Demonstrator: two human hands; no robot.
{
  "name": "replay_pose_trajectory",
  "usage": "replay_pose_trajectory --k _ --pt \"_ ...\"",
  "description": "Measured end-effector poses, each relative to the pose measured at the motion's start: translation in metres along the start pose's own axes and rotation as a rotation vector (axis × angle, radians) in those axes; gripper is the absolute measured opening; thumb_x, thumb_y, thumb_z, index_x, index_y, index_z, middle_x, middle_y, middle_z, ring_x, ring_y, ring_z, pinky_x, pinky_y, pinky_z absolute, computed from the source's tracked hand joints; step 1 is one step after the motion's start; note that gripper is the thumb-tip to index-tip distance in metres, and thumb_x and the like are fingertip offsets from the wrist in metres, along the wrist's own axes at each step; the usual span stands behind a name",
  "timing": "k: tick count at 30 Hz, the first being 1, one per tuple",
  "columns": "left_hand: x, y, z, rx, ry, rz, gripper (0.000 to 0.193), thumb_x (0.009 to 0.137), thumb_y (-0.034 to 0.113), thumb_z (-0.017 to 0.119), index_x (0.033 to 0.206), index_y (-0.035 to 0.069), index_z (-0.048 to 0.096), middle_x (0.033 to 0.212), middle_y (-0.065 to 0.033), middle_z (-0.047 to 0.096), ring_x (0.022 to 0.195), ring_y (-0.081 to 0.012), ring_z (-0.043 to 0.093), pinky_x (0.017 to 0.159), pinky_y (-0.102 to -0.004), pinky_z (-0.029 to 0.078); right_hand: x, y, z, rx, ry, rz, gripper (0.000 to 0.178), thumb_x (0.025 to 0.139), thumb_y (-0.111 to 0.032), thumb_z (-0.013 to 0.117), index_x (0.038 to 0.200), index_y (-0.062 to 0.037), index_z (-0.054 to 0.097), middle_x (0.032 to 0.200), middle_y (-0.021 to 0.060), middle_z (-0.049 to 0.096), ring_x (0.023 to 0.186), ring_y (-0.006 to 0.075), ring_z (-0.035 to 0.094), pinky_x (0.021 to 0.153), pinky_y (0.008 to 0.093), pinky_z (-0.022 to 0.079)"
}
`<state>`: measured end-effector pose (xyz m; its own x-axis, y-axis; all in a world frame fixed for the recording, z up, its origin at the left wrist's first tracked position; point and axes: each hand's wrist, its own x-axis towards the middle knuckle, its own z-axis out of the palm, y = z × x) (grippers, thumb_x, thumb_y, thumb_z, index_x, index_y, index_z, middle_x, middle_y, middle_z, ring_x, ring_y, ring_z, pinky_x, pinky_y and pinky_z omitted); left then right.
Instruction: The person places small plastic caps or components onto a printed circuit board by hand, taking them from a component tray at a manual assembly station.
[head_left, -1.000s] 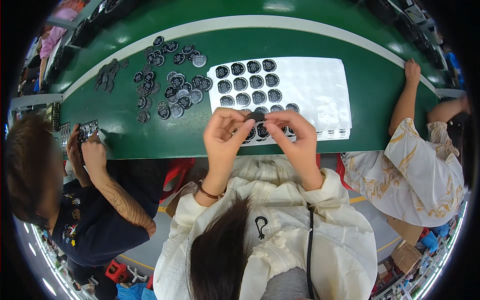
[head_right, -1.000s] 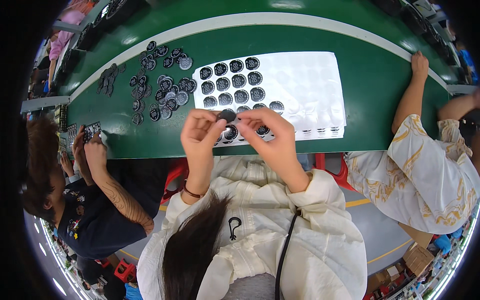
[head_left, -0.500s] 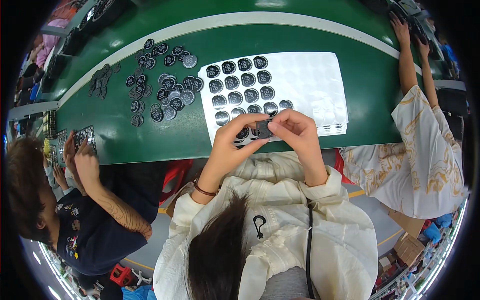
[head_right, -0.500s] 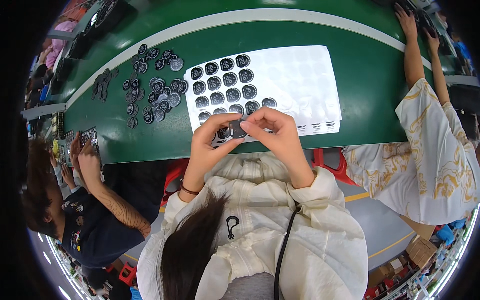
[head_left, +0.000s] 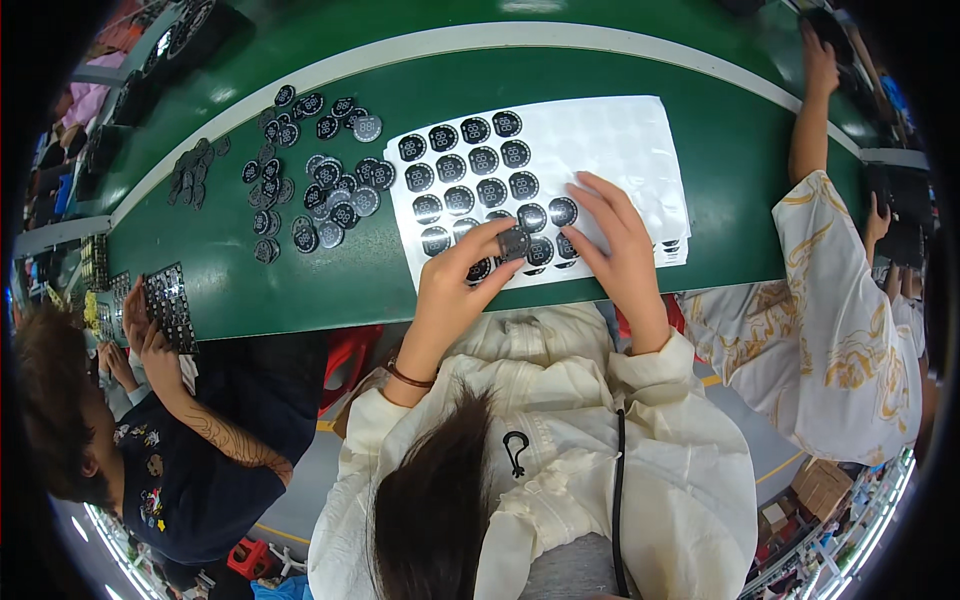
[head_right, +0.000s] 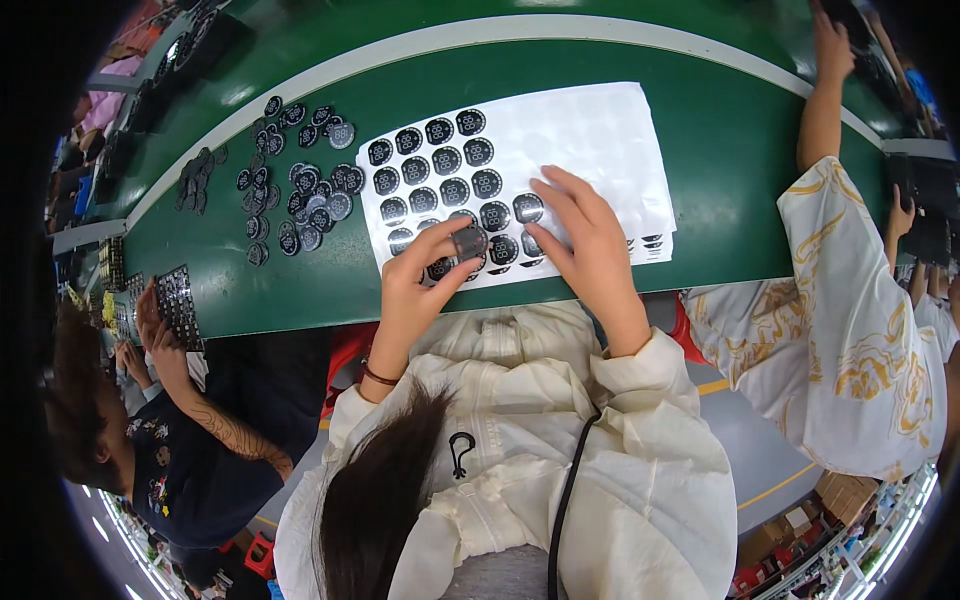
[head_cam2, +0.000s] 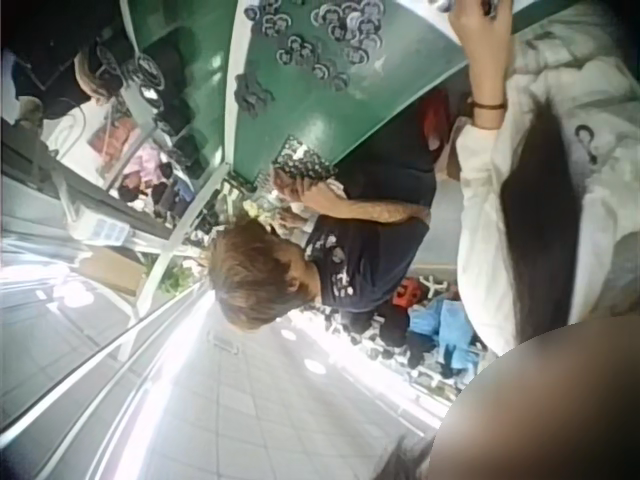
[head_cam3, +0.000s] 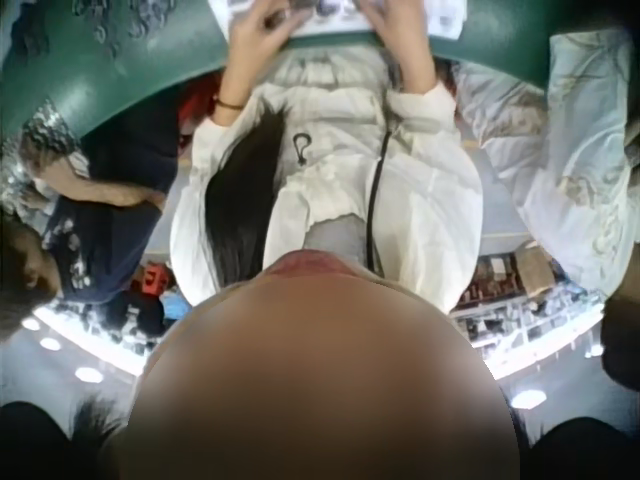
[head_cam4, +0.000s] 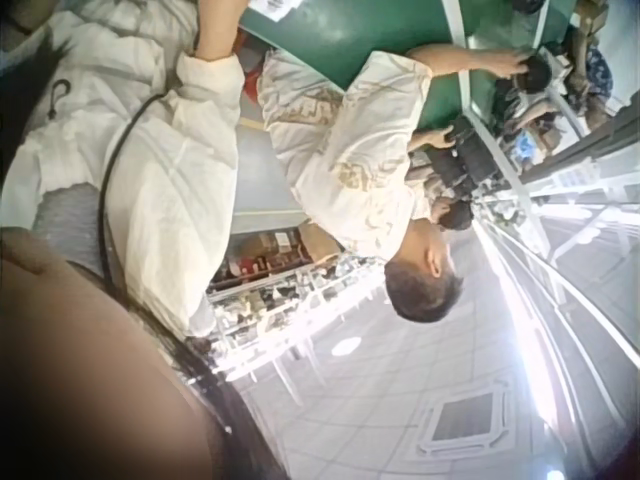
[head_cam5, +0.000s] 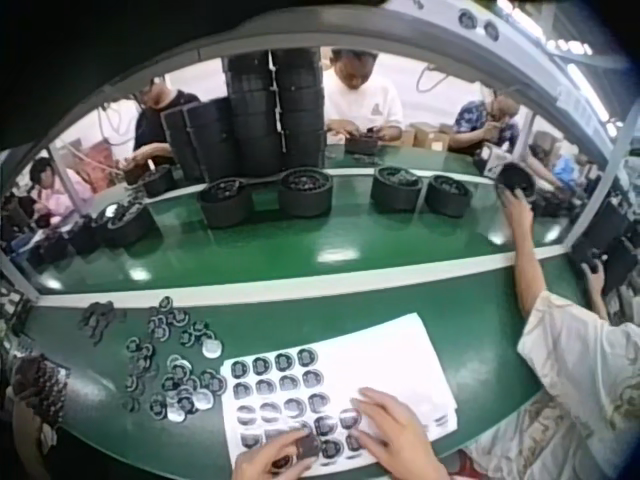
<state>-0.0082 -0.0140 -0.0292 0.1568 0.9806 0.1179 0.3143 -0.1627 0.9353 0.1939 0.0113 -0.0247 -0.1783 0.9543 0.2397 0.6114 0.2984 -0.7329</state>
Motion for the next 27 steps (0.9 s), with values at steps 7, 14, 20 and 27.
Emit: replay_pose_trajectory --k 7,14,20,27 --pt "0.001 -0.004 0.001 -0.033 0.017 -0.006 0.041 0.075 0.005 0.071 0.114 0.005 0.058 0.089 -0.0099 0.069 0.08 -0.0159 0.067 0.068 -0.0245 0.049 -0.001 0.01 0.002 -0.032 -0.01 -0.036 0.04 0.074 -0.003 0.068 0.113 -0.0047 0.06 0.118 0.0103 0.057 0.107 0.0285 0.056 0.089 0.0334 0.044" --pt "0.001 -0.005 0.002 -0.024 0.021 -0.006 0.04 0.075 0.005 0.071 0.113 0.006 0.058 0.088 -0.0096 0.069 0.079 -0.0156 0.067 0.067 -0.0243 0.049 -0.005 0.012 0.003 -0.078 0.016 -0.072 0.037 0.073 -0.003 0.069 0.109 -0.0049 0.061 0.116 0.0101 0.058 0.105 0.0287 0.056 0.088 0.0337 0.044" --pt "0.0 -0.005 0.002 -0.01 0.018 -0.019 0.039 0.075 0.006 0.071 0.112 0.006 0.059 0.088 -0.0094 0.069 0.078 -0.0157 0.067 0.066 -0.0245 0.048 -0.003 0.009 0.001 -0.004 0.065 -0.004 0.034 0.072 -0.003 0.069 0.105 -0.0051 0.062 0.114 0.0112 0.059 0.105 0.0282 0.057 0.088 0.0347 0.044" --pt "0.001 -0.006 0.001 -0.022 0.019 -0.009 0.039 0.076 0.006 0.07 0.113 0.005 0.058 0.087 -0.0094 0.07 0.077 -0.0158 0.067 0.065 -0.0244 0.048 -0.003 0.009 0.005 -0.045 0.045 -0.056 0.029 0.072 -0.002 0.069 0.1 -0.0047 0.062 0.11 0.0116 0.059 0.104 0.0286 0.056 0.087 0.0346 0.044"
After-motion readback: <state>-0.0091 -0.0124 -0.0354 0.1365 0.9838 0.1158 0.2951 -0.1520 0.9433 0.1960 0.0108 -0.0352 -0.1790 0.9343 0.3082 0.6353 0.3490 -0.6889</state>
